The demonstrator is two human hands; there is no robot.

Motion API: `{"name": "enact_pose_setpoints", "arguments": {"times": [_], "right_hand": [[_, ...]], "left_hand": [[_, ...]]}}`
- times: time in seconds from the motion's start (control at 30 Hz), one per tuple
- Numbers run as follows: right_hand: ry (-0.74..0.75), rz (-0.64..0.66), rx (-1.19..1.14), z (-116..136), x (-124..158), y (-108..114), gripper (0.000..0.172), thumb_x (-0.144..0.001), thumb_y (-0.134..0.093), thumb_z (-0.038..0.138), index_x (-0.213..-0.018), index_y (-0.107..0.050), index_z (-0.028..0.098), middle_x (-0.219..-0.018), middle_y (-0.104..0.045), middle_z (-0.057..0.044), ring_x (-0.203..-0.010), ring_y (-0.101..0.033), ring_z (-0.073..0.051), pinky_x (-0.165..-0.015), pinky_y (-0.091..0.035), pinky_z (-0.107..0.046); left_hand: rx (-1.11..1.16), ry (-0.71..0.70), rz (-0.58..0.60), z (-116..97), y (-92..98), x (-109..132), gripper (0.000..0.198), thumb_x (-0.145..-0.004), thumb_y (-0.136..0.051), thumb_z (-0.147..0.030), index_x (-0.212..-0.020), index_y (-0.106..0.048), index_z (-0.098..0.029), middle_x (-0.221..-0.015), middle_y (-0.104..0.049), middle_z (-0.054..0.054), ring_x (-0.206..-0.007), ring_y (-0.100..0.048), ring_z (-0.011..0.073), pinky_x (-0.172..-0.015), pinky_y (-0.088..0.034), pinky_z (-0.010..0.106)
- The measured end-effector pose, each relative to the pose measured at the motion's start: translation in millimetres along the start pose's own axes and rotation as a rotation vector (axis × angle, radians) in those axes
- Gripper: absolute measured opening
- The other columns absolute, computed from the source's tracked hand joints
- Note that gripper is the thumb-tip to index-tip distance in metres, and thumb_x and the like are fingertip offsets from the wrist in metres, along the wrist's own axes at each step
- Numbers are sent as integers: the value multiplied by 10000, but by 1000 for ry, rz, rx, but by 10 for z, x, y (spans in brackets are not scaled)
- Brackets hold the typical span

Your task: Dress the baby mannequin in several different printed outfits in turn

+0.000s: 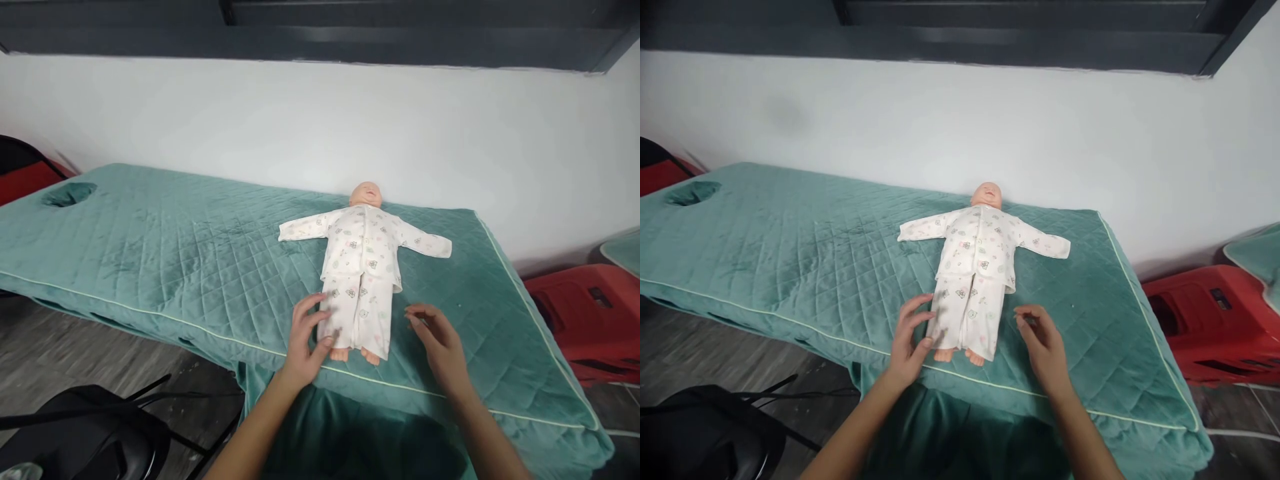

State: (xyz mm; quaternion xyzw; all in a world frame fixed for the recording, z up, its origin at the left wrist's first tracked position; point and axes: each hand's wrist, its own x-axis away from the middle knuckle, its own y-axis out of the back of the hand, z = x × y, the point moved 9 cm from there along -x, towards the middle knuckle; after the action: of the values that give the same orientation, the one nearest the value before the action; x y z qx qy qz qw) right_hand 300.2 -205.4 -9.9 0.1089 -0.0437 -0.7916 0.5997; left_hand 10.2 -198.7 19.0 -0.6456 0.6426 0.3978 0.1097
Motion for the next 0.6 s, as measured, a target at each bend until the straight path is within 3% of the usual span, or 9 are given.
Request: {"name": "enact_pose_setpoints", "arguments": {"times": [0.1,0.23,0.33,0.43,0.6], "right_hand": [[-36,-71,-21,-3,-308,38,284,-839,-713,459,-994,-679,223,-1052,-683,-58,-979,-624,-212,-878,-506,-355],[-70,-152,-19,-72,-861,18,341,-778,-739,457,-1010,-682,214,-1092,-696,-63,-1040,-635,-228,-981,-484,-410],[-195,-224,-125,-243,-1325,-52,306,-685,-814,369,-917,-703,203,-1014,-720,-56,-1070,-632,-259,-1025,-483,-427],[-256,-184,-261,-343,-1685,-268,228,-729,-777,386,-831,-692,201,-910,-744,-59,-1032,-671,-283,-945,-559,-425],[-247,-90,-535,-355,-1807,-620,267,-811,-688,385,-996,-683,193,-1034,-766,-83,-1009,-723,-273,-903,-615,-445]], "left_hand": [[48,174,-64,264,48,-165,227,-976,-535,-350,-1144,-635,-235,-1369,-585,119,-1309,-531,258,-1125,-404,495],[341,587,-223,829,20,-460,227,-921,-631,-359,-1108,-678,-240,-1382,-599,79,-1336,-520,227,-1128,-410,374],[598,892,-219,1200,-224,-728,215,-848,-713,-335,-1014,-713,-197,-1223,-685,86,-1182,-617,224,-1015,-490,339],[801,1054,-156,1386,-508,-1003,194,-792,-766,-292,-906,-717,-143,-1019,-743,104,-968,-685,216,-858,-540,313],[990,1209,-83,1527,-862,-1179,198,-811,-761,-298,-889,-725,-120,-892,-766,113,-815,-704,212,-796,-566,330]]}}
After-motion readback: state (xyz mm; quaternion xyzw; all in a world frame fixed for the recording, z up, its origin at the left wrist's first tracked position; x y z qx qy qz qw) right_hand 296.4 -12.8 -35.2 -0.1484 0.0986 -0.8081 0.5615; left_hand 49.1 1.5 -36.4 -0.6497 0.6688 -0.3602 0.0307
